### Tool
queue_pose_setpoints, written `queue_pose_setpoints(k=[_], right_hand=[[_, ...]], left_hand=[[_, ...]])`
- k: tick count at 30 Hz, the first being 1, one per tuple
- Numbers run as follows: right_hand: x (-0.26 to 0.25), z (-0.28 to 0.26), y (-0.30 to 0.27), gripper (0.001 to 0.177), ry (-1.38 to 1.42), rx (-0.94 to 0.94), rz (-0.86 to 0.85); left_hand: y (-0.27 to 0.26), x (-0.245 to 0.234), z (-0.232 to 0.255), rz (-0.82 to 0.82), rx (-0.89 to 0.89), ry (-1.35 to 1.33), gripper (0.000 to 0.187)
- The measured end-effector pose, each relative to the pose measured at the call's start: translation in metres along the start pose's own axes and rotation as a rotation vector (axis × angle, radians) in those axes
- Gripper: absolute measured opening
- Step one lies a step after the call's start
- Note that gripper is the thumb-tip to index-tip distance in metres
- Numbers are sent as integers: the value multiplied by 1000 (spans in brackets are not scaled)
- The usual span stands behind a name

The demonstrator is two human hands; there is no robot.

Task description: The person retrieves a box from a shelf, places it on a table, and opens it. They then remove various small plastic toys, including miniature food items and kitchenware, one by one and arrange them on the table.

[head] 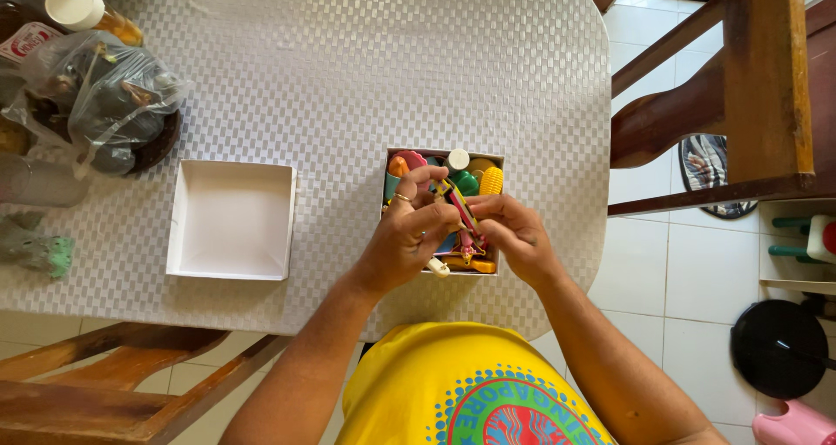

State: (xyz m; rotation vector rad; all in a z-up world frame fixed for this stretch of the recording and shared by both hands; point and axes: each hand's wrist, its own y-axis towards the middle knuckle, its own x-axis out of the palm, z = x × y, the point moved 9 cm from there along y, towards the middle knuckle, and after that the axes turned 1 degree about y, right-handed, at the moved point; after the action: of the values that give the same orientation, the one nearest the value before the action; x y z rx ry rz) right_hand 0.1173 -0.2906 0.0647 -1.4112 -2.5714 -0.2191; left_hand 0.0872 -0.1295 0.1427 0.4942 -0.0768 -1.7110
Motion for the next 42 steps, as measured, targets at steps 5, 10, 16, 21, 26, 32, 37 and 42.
queue_pose_setpoints(k=[5,10,16,21,26,32,37,42], right_hand=[[13,-11,13,36,-268,106,-51],[16,-15,21,43,-571,177,-17],[21,-3,28,44,-728,154,40],[6,2,24,46,-512,284,12],[8,-8,20,37,-267,224,-108],[21,-15,16,48,-579,313,-92],[42,-27,17,59,-759,66,-139],[41,-30,9,57,-594,20,-30]], left_hand=[[0,2,-1,-97,-26,4,20],[0,9,1,-200,37,161,17],[1,7,-3,-247,14,164,15],[-3,-13,-16,-180,-94,-15,16],[-7,-28,-34,-128,-170,-128,10],[-5,-20,-28,-75,-174,-85,11],[-3,-10,-20,-48,-238,-148,10],[-3,-6,-19,-14,-314,-198,15]])
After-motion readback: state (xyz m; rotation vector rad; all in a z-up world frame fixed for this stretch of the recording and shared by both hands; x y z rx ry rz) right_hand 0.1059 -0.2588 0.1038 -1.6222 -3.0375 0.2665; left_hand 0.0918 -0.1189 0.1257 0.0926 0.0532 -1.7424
